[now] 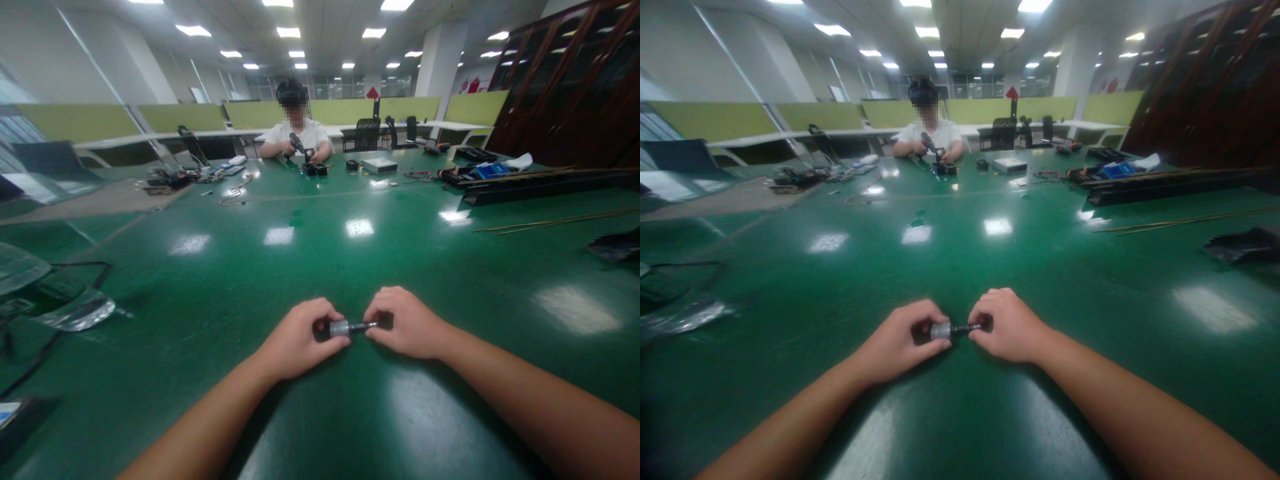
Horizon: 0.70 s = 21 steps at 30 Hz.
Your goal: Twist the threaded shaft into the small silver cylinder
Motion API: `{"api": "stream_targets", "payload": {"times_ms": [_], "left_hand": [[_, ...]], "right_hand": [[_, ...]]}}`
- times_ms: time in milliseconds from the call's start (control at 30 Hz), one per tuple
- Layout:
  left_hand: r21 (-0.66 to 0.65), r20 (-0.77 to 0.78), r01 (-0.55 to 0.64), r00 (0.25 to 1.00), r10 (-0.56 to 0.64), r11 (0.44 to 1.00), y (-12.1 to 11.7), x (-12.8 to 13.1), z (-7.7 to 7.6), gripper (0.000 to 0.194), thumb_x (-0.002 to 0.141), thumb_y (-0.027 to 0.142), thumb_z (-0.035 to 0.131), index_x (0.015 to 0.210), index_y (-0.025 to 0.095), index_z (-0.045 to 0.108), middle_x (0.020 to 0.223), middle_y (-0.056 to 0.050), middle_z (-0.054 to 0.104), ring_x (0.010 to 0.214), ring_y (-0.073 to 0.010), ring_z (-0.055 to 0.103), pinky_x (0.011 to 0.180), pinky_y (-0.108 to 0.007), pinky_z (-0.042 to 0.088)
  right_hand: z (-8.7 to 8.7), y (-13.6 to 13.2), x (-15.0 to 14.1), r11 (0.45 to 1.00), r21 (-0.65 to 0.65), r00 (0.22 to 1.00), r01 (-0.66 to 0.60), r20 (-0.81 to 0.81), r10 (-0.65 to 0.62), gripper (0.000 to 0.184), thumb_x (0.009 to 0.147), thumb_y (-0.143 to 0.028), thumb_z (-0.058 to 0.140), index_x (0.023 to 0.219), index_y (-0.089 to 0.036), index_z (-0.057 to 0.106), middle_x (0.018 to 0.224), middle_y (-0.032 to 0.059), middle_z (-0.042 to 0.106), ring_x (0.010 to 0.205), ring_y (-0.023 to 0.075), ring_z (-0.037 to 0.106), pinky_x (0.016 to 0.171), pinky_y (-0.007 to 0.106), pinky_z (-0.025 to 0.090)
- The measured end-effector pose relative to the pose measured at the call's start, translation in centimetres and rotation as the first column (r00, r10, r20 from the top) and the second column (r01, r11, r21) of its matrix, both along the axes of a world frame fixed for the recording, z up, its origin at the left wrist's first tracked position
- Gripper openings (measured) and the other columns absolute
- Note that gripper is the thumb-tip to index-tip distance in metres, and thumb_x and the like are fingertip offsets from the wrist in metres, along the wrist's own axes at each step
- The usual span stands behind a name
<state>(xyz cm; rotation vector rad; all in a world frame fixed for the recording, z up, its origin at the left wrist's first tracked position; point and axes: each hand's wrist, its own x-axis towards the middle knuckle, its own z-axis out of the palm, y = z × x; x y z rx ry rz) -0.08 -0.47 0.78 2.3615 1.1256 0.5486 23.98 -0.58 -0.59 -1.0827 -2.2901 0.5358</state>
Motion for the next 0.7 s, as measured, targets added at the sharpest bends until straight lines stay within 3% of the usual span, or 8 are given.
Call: {"api": "stream_targets", "payload": {"times_ms": [700], "left_hand": [[-0.017,0.002,0.001,1.000,-0.001,1.000,-0.09,-0.14,-0.14,0.019,0.081,0.032,0.072,0.090,0.017,0.065,0.084,-0.002,0.063,0.075,-0.0165,0.057,0.068,-0.026,0.042]], "right_hand": [[0.48,0.57,1.00,0.999,-0.026,0.998,-0.022,0.057,0.023,0.007,0.072,-0.017,0.074,0.077,-0.020,0.071,0.072,-0.0007,0.068,0.073,0.0155,0.059,0.076,0.031,0.041]]}}
